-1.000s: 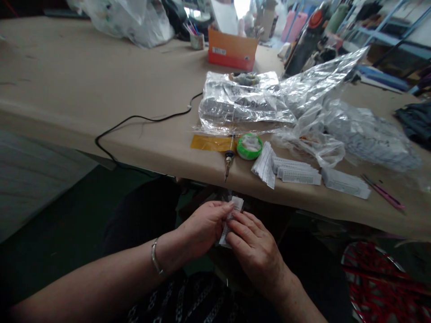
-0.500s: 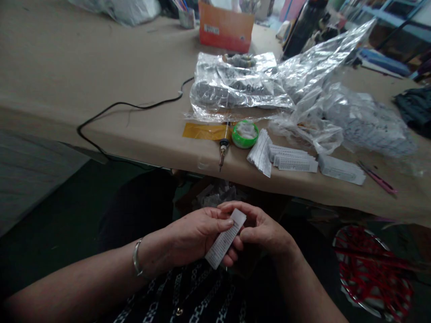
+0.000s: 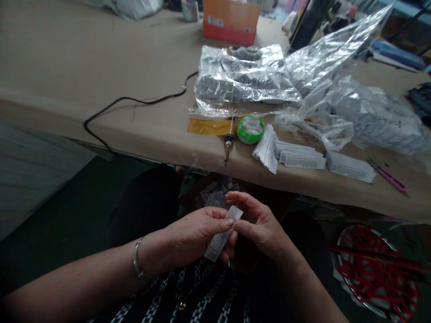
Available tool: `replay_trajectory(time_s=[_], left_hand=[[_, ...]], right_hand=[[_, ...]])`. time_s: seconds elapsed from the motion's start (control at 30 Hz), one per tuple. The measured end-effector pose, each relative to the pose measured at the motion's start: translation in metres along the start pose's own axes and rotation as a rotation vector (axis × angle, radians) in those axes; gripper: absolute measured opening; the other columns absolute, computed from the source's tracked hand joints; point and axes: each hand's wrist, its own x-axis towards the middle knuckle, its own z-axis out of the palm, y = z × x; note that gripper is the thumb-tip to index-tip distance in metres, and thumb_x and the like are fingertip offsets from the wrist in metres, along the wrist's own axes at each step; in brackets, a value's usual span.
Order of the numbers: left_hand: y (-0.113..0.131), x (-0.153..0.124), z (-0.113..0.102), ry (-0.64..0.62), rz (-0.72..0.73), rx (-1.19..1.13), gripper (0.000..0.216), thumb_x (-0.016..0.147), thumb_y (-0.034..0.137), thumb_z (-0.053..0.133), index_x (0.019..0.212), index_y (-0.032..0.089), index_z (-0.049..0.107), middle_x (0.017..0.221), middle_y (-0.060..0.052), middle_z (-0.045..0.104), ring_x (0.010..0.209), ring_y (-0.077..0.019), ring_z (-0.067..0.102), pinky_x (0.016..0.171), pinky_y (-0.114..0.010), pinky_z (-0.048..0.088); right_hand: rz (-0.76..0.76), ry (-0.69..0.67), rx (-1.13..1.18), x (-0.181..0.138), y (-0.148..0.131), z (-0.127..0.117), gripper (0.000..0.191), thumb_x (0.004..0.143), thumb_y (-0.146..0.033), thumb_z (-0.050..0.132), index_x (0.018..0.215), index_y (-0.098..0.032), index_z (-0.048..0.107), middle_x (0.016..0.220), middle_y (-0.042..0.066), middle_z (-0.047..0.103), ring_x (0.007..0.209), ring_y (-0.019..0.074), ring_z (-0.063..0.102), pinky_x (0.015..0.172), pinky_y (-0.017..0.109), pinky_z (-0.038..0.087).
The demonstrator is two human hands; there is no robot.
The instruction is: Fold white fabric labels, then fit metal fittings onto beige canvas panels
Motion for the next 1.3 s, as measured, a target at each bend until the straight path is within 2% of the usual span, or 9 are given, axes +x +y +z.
replay_trajectory(time_s=[0.1, 0.17, 0.33, 0.57, 0.67, 0.83, 0.93, 1.13, 1.3], left_hand=[[0.0, -0.003, -0.002, 0.021, 0.034, -0.014, 0.03, 0.074, 0.04, 0.069, 0.077, 0.012, 0.059, 0.066, -0.001, 0.058, 0.052, -0.0088, 0.055, 0.051, -0.021, 0.044], [-0.001, -0.004, -0.003, 0.029, 0.044, -0.029, 0.032, 0.072, 0.042, 0.07, 0.078, 0.013, 0.06, 0.067, -0.001, 0.058, 0.052, -0.0085, 0.054, 0.051, -0.021, 0.044], [-0.004, -0.005, -0.006, 0.041, 0.035, -0.035, 0.032, 0.072, 0.042, 0.071, 0.08, 0.012, 0.062, 0.064, -0.001, 0.057, 0.05, -0.0083, 0.054, 0.051, -0.021, 0.044], [-0.001, -0.008, -0.009, 0.073, 0.056, -0.079, 0.029, 0.074, 0.04, 0.07, 0.08, 0.012, 0.061, 0.063, 0.0, 0.056, 0.05, -0.0082, 0.054, 0.051, -0.02, 0.043], [0.0, -0.008, -0.009, 0.083, 0.071, -0.073, 0.026, 0.076, 0.037, 0.068, 0.076, 0.013, 0.059, 0.063, 0.0, 0.055, 0.05, -0.0083, 0.053, 0.05, -0.02, 0.042], [0.0, -0.007, -0.009, 0.17, 0.151, 0.006, 0.026, 0.08, 0.038, 0.061, 0.074, 0.013, 0.059, 0.063, -0.001, 0.055, 0.051, -0.0083, 0.052, 0.05, -0.021, 0.04], [0.001, -0.006, -0.009, 0.217, 0.189, 0.05, 0.027, 0.081, 0.037, 0.059, 0.07, 0.013, 0.057, 0.062, -0.001, 0.055, 0.051, -0.0085, 0.052, 0.052, -0.021, 0.04], [0.008, -0.003, -0.012, 0.194, 0.216, -0.003, 0.023, 0.08, 0.034, 0.061, 0.073, 0.013, 0.057, 0.063, 0.0, 0.055, 0.051, -0.0086, 0.053, 0.051, -0.021, 0.043], [0.009, -0.01, -0.013, 0.157, 0.154, -0.183, 0.017, 0.085, 0.028, 0.057, 0.088, 0.012, 0.06, 0.068, 0.0, 0.055, 0.054, -0.0102, 0.057, 0.052, -0.022, 0.046]], right_hand=[[-0.176, 0.184, -0.428, -0.009, -0.007, 0.007, 0.044, 0.086, -0.042, 0.059, 0.126, -0.023, 0.054, 0.125, 0.01, 0.058, 0.114, 0.0251, 0.056, 0.097, 0.038, 0.047], [-0.258, 0.228, -0.624, -0.012, -0.01, 0.012, 0.041, 0.089, -0.04, 0.055, 0.126, -0.022, 0.054, 0.123, 0.011, 0.058, 0.114, 0.0254, 0.056, 0.096, 0.039, 0.048], [-0.344, 0.22, -0.779, -0.009, -0.009, 0.021, 0.035, 0.092, -0.038, 0.051, 0.123, -0.022, 0.057, 0.114, 0.011, 0.062, 0.106, 0.0252, 0.059, 0.089, 0.039, 0.053], [-0.301, 0.21, -0.678, -0.006, -0.006, 0.027, 0.037, 0.091, -0.038, 0.052, 0.125, -0.022, 0.054, 0.116, 0.01, 0.062, 0.108, 0.0234, 0.059, 0.092, 0.037, 0.051], [-0.162, 0.237, -0.473, -0.004, -0.007, 0.027, 0.038, 0.091, -0.037, 0.053, 0.126, -0.024, 0.052, 0.111, 0.008, 0.064, 0.102, 0.0211, 0.062, 0.088, 0.034, 0.051], [0.148, 0.197, 0.049, 0.011, -0.003, 0.024, 0.02, 0.084, -0.039, 0.064, 0.089, -0.02, 0.062, 0.077, 0.0, 0.064, 0.068, 0.0122, 0.061, 0.062, 0.022, 0.05], [0.22, 0.181, 0.171, 0.02, 0.001, 0.025, 0.02, 0.081, -0.038, 0.067, 0.082, -0.018, 0.062, 0.069, -0.003, 0.061, 0.059, 0.0094, 0.056, 0.056, 0.02, 0.046], [0.133, 0.225, 0.166, 0.029, 0.001, 0.03, 0.019, 0.082, -0.036, 0.068, 0.094, -0.022, 0.062, 0.08, -0.002, 0.063, 0.068, 0.0095, 0.059, 0.062, 0.019, 0.048], [-0.097, 0.312, -0.106, 0.017, -0.002, 0.034, 0.035, 0.085, -0.035, 0.062, 0.12, -0.03, 0.053, 0.109, 0.002, 0.062, 0.099, 0.017, 0.061, 0.087, 0.028, 0.051]])
